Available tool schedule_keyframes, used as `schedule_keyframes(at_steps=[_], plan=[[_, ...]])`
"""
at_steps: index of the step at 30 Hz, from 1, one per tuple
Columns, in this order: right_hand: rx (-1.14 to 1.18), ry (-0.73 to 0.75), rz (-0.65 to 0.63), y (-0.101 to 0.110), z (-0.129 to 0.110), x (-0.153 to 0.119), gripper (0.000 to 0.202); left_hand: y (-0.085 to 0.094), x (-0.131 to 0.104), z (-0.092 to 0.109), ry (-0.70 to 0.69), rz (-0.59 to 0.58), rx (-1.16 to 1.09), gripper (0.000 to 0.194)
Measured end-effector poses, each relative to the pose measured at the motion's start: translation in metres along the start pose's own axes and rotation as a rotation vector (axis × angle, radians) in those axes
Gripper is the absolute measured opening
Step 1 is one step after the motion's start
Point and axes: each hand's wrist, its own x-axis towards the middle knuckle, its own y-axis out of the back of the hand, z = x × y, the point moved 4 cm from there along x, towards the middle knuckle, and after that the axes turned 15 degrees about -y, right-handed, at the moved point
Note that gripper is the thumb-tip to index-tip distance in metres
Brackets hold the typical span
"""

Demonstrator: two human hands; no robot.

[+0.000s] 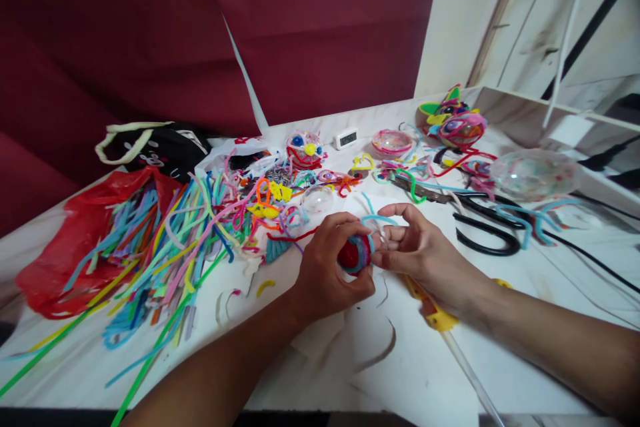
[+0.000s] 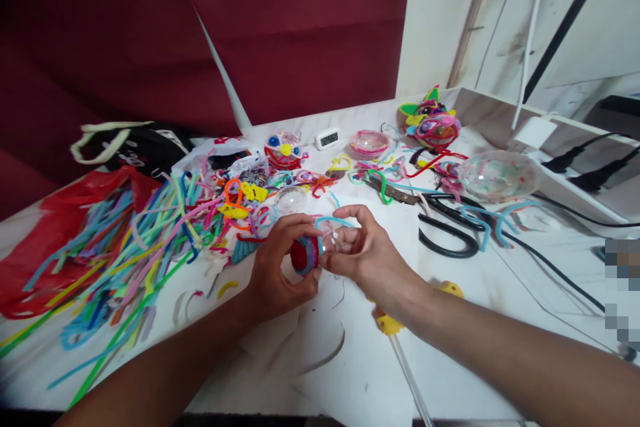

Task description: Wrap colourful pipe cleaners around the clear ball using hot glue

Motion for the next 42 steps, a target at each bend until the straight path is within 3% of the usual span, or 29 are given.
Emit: schedule_keyframes(at_steps=[42], plan=[[0.064, -0.015, 0.029, 0.0056, 0.0009, -0.0009, 0.071, -0.0025, -0.0013, -0.0043, 0.042, -0.03, -0.065, 0.044]])
